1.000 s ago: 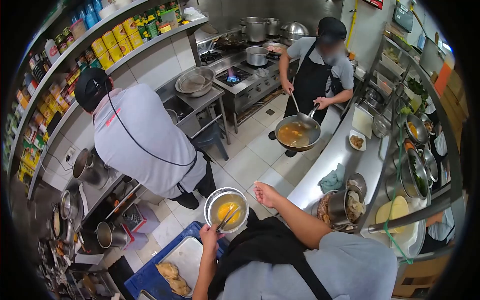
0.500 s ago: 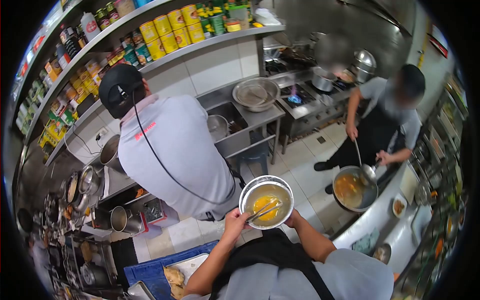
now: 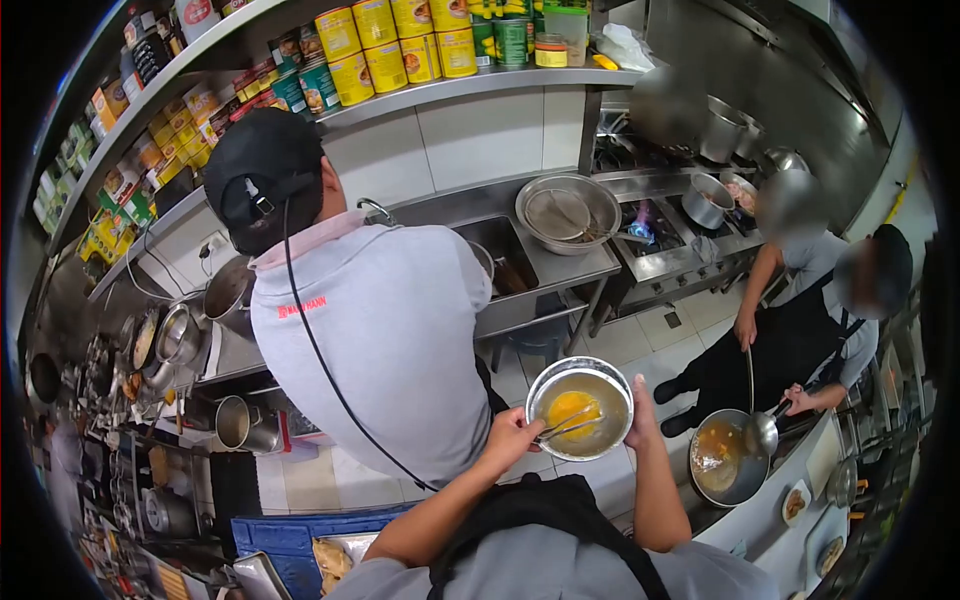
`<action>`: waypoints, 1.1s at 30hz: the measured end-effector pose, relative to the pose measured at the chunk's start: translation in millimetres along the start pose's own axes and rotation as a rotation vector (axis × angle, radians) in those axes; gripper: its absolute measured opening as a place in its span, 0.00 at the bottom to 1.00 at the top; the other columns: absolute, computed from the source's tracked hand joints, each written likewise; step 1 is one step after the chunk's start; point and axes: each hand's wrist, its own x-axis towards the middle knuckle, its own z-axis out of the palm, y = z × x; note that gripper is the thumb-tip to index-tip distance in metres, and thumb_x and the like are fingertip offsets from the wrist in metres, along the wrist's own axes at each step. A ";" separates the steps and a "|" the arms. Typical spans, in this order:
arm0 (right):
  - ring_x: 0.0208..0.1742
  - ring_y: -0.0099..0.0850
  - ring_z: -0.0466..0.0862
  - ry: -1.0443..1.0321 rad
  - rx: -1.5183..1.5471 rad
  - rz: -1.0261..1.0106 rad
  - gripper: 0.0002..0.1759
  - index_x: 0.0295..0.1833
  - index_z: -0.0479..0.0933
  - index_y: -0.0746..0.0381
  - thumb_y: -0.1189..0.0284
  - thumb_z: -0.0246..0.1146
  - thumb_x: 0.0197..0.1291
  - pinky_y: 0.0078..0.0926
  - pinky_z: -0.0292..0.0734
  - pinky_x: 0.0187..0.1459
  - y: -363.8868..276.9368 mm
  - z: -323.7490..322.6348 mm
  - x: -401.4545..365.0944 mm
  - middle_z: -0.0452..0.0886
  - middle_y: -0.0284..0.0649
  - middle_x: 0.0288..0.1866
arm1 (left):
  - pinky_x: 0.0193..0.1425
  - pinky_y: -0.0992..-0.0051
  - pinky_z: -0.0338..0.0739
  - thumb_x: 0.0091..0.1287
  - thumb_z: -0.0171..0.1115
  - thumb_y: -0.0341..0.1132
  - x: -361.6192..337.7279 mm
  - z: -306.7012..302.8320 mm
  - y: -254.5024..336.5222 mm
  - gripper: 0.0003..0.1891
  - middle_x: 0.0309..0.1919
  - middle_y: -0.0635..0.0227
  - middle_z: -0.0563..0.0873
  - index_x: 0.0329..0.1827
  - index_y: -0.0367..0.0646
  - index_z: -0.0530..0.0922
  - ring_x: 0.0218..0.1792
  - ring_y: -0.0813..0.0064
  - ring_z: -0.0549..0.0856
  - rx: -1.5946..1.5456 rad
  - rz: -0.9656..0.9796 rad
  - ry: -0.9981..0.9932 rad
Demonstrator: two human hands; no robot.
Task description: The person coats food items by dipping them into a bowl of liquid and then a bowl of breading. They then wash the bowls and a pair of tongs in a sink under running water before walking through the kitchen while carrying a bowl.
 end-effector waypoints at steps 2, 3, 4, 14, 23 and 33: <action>0.56 0.35 0.83 -0.040 -0.089 -0.033 0.34 0.58 0.77 0.67 0.45 0.48 0.73 0.35 0.78 0.59 -6.0 -16.3 3.7 0.83 0.46 0.56 | 0.25 0.75 0.85 0.64 0.66 0.32 12.9 -2.3 -4.6 0.13 0.23 0.73 0.77 0.25 0.40 0.71 0.23 0.81 0.81 -0.019 0.009 -0.082; 0.54 0.34 0.83 0.047 -0.222 -0.110 0.33 0.58 0.78 0.67 0.46 0.48 0.74 0.34 0.79 0.57 -3.4 -26.5 8.3 0.84 0.45 0.55 | 0.23 0.75 0.84 0.63 0.66 0.32 13.4 0.9 4.1 0.14 0.22 0.73 0.77 0.24 0.41 0.70 0.22 0.81 0.80 -0.022 -0.002 -0.080; 0.51 0.33 0.83 0.136 -0.352 -0.191 0.32 0.57 0.79 0.66 0.47 0.48 0.75 0.33 0.79 0.55 -7.6 -25.6 6.8 0.84 0.43 0.53 | 0.23 0.75 0.84 0.63 0.66 0.32 16.8 2.2 7.3 0.14 0.22 0.73 0.77 0.24 0.41 0.70 0.22 0.81 0.80 -0.029 0.017 -0.103; 0.37 0.19 0.76 0.213 -0.460 -0.253 0.17 0.46 0.81 0.63 0.60 0.56 0.73 0.20 0.70 0.38 -17.2 11.3 -41.2 0.81 0.30 0.35 | 0.26 0.75 0.86 0.64 0.65 0.33 8.3 -14.8 29.3 0.11 0.23 0.74 0.76 0.27 0.39 0.73 0.24 0.82 0.80 0.067 -0.026 -0.201; 0.24 0.16 0.69 0.280 -0.748 -0.305 0.13 0.31 0.80 0.59 0.63 0.62 0.64 0.20 0.63 0.25 6.3 18.6 -71.3 0.74 0.25 0.24 | 0.23 0.74 0.86 0.67 0.64 0.30 -24.2 -19.1 23.0 0.11 0.23 0.73 0.76 0.27 0.40 0.73 0.21 0.82 0.78 0.058 -0.026 -0.289; 0.26 0.14 0.68 0.244 -0.779 -0.337 0.16 0.27 0.77 0.60 0.65 0.61 0.68 0.19 0.65 0.28 27.3 15.2 -91.2 0.72 0.22 0.23 | 0.21 0.74 0.84 0.69 0.62 0.30 -52.9 -26.0 -0.4 0.12 0.23 0.73 0.75 0.28 0.42 0.71 0.20 0.83 0.77 -0.020 -0.060 -0.246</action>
